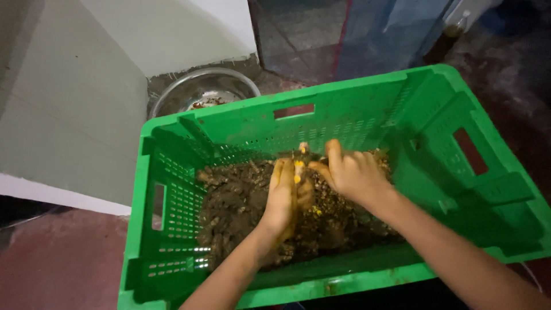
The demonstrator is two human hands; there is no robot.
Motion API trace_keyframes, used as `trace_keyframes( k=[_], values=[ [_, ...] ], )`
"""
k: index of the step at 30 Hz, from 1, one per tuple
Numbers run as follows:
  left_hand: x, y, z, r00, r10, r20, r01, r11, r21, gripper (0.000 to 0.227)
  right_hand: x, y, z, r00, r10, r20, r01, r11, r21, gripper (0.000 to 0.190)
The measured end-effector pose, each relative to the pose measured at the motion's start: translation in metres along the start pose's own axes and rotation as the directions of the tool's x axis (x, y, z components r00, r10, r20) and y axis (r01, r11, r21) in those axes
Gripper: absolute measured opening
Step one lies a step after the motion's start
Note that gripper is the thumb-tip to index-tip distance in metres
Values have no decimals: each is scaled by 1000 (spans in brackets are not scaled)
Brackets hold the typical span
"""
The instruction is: Cleaning and scraping turmeric roots using a small knife inside a plastic crate
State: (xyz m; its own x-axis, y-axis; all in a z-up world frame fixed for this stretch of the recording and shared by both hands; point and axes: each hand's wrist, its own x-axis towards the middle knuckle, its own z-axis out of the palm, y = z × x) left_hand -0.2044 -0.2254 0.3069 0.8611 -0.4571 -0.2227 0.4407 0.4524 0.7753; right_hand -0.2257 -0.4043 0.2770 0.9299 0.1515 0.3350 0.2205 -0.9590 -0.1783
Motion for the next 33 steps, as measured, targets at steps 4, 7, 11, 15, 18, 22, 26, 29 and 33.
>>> trace_keyframes(
  k=[4,7,11,15,18,22,26,29,33],
  values=[
    [5,2,-7,971,-224,-87,218,974,-65,28,4,-5,26,997,14,-75,-33,965,-259,62],
    [14,12,-7,933,-333,-135,318,940,-124,34,13,-16,11,995,34,-98,-59,963,-263,65],
    [9,19,-12,912,-363,-190,349,931,-108,36,15,-8,21,925,295,238,-343,919,194,67],
    [10,20,-13,957,-284,-49,283,958,-37,24,14,-9,2,726,421,544,-672,268,690,52],
    [13,19,-16,966,-253,-53,249,966,-69,21,5,-17,-19,884,310,349,-462,468,754,31],
    [6,23,-13,984,-133,-119,143,986,81,11,-4,-28,-25,992,-10,124,-54,866,497,27],
    [23,-1,-29,982,-5,-189,57,962,268,23,-7,-12,10,974,-198,-111,217,955,200,36],
    [31,-15,-41,949,-35,-312,132,946,295,25,-5,-12,13,969,-232,-83,242,961,135,45],
    [25,-10,-27,964,-158,-214,186,976,117,33,-6,7,43,969,-229,-88,197,939,-281,49]
  ],
)
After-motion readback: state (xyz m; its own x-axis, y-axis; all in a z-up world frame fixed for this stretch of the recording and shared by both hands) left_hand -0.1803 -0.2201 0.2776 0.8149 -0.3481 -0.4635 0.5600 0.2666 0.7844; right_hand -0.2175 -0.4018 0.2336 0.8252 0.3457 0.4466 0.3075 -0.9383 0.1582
